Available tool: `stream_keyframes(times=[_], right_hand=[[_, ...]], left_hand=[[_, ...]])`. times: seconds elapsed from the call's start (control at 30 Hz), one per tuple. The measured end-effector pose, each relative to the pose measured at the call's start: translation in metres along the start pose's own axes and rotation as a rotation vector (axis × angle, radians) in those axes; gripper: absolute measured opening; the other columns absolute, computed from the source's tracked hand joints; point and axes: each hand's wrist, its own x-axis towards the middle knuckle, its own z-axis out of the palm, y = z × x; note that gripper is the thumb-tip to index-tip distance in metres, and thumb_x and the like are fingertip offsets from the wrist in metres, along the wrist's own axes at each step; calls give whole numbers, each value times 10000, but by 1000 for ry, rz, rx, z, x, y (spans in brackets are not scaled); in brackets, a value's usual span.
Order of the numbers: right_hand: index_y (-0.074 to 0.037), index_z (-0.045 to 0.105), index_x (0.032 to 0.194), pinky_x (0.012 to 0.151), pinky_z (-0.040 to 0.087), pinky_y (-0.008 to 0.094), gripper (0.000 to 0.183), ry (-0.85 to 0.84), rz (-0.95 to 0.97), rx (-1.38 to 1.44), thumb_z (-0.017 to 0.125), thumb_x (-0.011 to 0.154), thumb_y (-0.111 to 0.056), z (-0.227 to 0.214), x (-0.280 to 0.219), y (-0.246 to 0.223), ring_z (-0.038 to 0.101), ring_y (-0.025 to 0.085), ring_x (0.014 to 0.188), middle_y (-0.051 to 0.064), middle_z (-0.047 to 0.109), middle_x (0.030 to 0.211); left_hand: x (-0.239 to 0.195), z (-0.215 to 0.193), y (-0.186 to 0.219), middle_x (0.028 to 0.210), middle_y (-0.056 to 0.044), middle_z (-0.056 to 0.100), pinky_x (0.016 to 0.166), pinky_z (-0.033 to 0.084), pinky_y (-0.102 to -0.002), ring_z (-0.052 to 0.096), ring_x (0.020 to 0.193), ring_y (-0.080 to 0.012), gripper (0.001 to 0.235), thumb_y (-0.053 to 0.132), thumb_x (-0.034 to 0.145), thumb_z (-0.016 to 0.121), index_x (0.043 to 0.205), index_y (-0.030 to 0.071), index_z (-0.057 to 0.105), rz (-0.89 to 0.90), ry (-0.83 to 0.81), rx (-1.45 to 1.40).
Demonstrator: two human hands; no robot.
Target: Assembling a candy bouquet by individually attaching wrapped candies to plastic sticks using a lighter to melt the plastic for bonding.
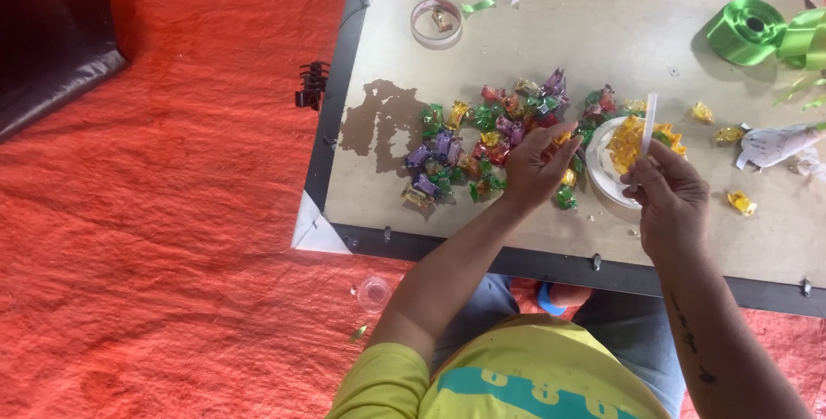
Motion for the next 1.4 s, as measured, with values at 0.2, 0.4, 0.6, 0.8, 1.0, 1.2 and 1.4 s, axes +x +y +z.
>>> stream_keyframes(times=[0.2, 0.4, 0.6, 0.8, 1.0, 1.2, 1.4], right_hand=[[-24, 665, 1307, 730, 495, 158, 283, -31, -22, 24, 636, 1034, -93, -3, 5, -13, 548, 34, 762, 5, 644, 913], [-19, 696, 1131, 712, 525, 190, 155, -2, -40, -16, 724, 992, -80, -22, 7, -4, 606, 91, 760, 76, 671, 878], [26, 744, 1045, 628, 539, 268, 189, -22, -21, -140, 819, 905, -77, -41, -13, 7, 619, 151, 671, 161, 698, 765], [23, 764, 1057, 623, 533, 275, 212, -58, 17, -115, 827, 889, -89, -62, -19, 31, 617, 156, 660, 185, 729, 760], [50, 685, 1225, 633, 494, 243, 303, -83, 33, 47, 744, 944, -49, -85, -8, 34, 603, 141, 691, 196, 741, 859], [-17, 665, 1278, 565, 422, 201, 321, -162, 100, 209, 702, 961, -47, -94, -11, 32, 545, 103, 606, 177, 735, 832], [-26, 675, 1292, 602, 478, 230, 345, -82, 144, 353, 724, 951, -37, -113, -17, 30, 587, 139, 627, 205, 742, 913]], left_hand=[[-5, 1, 16, 820, -55, 743, 535, 495, -191, 600, 605, -76, 326, 172, 942, 742, 1221, 5, 723, 3, -26, -66], [-23, 7, 16, 984, -169, 782, 716, 604, -280, 745, 821, -199, 322, 170, 955, 758, 1242, 28, 729, 67, -40, -137], [-65, 18, 16, 961, -193, 773, 877, 609, -368, 762, 934, -235, 321, 122, 1008, 699, 1282, -46, 701, -80, -121, -370], [-79, 7, 15, 829, -157, 767, 754, 611, -334, 758, 788, -205, 212, 199, 995, 703, 1100, 25, 764, -468, -131, -329], [-58, 17, 33, 836, -136, 773, 633, 609, -247, 754, 689, -161, 239, 209, 1021, 656, 1216, 77, 698, -668, 59, -458], [-63, 21, 36, 1002, -213, 785, 696, 659, -276, 792, 776, -207, 298, 155, 992, 700, 1286, 113, 683, -732, 140, -532], [-55, 22, 56, 1194, -232, 739, 793, 663, -276, 783, 950, -243, 385, 128, 1002, 657, 1382, 91, 608, -899, 108, -657]])
